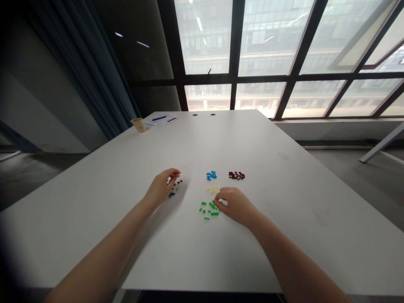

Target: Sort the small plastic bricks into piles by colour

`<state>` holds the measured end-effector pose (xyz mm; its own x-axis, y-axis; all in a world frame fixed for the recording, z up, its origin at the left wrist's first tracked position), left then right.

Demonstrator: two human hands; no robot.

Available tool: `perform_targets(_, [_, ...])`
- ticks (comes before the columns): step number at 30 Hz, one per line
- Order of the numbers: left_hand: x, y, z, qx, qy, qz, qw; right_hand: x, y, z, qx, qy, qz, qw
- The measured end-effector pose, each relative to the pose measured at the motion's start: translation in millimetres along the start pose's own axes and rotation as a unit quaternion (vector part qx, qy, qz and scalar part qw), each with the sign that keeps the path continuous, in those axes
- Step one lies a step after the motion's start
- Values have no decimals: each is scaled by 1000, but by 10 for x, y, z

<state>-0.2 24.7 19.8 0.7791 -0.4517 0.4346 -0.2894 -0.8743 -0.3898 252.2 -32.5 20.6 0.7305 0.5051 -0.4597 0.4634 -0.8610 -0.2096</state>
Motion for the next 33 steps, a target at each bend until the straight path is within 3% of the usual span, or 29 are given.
perform_targets(3, [-295, -41, -42, -33, -63, -47, 996, 101, 13, -94, 36, -11, 30, 999])
perform_targets(6, [-445, -40, 8, -98, -72, -78, 990, 156, 17, -115, 45, -18, 39, 998])
perform_targets(9, [-431, -32, 87, -115, -70, -71, 988, 161, 5, -87, 35, -8, 38, 999])
perform_targets(19, [-321, -25, 160, -76, -103, -48, 991, 133, -23, -32, 21, 0, 31, 999])
perform_targets(26, [-93, -20, 144, -31, 36, -51, 998, 115, -27, -32, 12, -8, 33, 999])
perform_targets(33, [301, 56, 230, -69, 259, -47, 962, 120, -37, 0, 2, -3, 32, 999])
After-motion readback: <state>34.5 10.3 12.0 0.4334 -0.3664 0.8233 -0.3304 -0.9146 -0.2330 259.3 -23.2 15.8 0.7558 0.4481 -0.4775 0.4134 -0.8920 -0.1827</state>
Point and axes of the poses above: each hand's wrist, its own y-axis away from the middle knuckle, its own z-axis out of the palm, x = y × z, the point moved 1 cm from there along -y, towards the middle knuckle, and after that the axes turned 5 degrees about z, right-handed, at the moved point
